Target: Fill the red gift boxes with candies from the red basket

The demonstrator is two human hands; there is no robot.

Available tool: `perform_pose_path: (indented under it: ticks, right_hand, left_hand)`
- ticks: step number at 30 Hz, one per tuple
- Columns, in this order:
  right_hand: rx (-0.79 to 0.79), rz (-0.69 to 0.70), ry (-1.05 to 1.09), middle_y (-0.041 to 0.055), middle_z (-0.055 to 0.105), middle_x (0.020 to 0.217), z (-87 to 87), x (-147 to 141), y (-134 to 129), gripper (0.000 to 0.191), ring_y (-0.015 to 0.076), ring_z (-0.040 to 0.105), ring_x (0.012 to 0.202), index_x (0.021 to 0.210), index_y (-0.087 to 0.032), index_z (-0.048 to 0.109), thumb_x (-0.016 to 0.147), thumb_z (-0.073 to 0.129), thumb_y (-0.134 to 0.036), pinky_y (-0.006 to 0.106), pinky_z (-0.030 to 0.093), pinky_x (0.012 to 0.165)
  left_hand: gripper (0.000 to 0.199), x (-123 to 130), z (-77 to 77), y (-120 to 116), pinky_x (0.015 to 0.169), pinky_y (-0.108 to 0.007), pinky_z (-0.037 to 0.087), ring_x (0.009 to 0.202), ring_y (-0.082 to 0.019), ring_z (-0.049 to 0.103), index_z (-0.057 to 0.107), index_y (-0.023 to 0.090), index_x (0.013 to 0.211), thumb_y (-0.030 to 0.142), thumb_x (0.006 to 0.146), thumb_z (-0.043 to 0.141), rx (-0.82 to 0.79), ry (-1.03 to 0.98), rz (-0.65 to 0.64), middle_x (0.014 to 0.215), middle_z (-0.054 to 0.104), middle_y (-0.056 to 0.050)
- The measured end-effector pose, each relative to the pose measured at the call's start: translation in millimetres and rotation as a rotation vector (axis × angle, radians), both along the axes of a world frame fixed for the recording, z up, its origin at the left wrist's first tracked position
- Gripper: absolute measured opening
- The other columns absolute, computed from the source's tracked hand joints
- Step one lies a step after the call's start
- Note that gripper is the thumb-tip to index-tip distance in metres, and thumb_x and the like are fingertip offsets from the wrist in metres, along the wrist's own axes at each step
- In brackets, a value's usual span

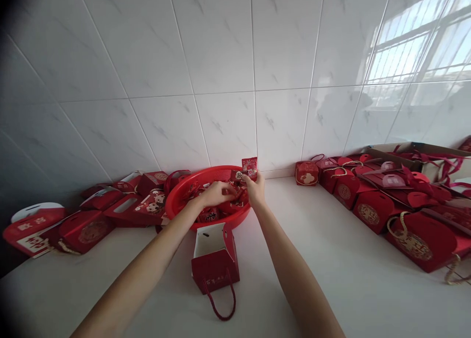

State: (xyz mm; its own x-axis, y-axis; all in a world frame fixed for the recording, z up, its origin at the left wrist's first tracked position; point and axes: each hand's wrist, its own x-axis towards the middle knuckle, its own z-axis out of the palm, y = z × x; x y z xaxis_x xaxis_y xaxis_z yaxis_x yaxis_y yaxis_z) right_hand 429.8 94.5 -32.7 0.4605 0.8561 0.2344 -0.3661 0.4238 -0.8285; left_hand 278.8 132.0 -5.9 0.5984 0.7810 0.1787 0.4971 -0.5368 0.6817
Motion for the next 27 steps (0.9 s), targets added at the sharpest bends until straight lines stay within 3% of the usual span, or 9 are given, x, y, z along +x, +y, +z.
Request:
perform_pose_path:
  ticks: [3,8,16,20,23,27]
  right_hand:
    - [-0.001,-0.012,-0.016,-0.0027,0.067,0.068,0.2,0.1,-0.1,0.027,0.0153,0.066,0.062,0.077,-0.02,0.059,0.059,0.075,-0.031,0.027,0.054,0.057]
    - [-0.01,-0.015,-0.015,-0.0029,0.067,0.069,0.7,-0.6,-1.1,0.029,0.0165,0.067,0.063,0.079,-0.02,0.058,0.059,0.074,-0.032,0.027,0.054,0.056]
    - [0.0,-0.021,-0.033,-0.0029,0.067,0.069,0.6,-0.1,-2.3,0.027,0.0152,0.066,0.062,0.078,-0.02,0.058,0.061,0.075,-0.03,0.026,0.055,0.056]
    - [-0.013,0.006,0.04,-0.0017,0.069,0.072,1.1,1.6,-0.7,0.03,0.0174,0.069,0.064,0.078,-0.02,0.058,0.058,0.078,-0.031,0.028,0.056,0.057]
    - [0.002,0.018,0.123,-0.0006,0.069,0.073,1.8,3.5,1.4,0.032,0.0196,0.07,0.068,0.076,-0.021,0.057,0.056,0.08,-0.031,0.031,0.058,0.061]
    - [0.014,0.056,0.186,-0.0003,0.069,0.074,2.5,6.5,3.6,0.034,0.0201,0.071,0.073,0.074,-0.022,0.057,0.053,0.084,-0.028,0.035,0.062,0.071]
  left_hand:
    - [0.015,9.9,-4.6,-8.5,0.075,-0.027,0.048,0.08,-0.021,0.068,0.072,0.022,0.065,0.01,0.061,0.065,-0.041,0.211,-0.149,0.078,0.076,-0.001]
    - [0.011,21.2,-8.8,-7.3,0.052,-0.03,0.038,0.047,-0.02,0.053,0.064,0.021,0.057,0.011,0.055,0.066,-0.144,0.383,-0.129,0.046,0.057,0.001]
    - [0.014,27.3,-12.5,-1.2,0.057,-0.028,0.038,0.056,-0.019,0.056,0.063,0.021,0.053,0.013,0.05,0.075,-0.21,0.316,-0.096,0.054,0.062,0.001]
    - [0.012,20.4,-7.1,0.3,0.062,-0.029,0.043,0.061,-0.021,0.06,0.068,0.02,0.049,0.01,0.049,0.074,-0.283,0.168,-0.051,0.051,0.065,0.0]
    - [0.006,12.1,2.4,3.2,0.071,-0.028,0.047,0.077,-0.022,0.065,0.075,0.019,0.064,0.02,0.059,0.074,-0.306,-0.103,0.048,0.07,0.074,-0.002]
    - [0.025,-5.3,13.5,2.6,0.069,-0.026,0.05,0.081,-0.018,0.066,0.076,0.016,0.083,0.037,0.071,0.07,-0.414,-0.433,0.194,0.09,0.076,-0.007]
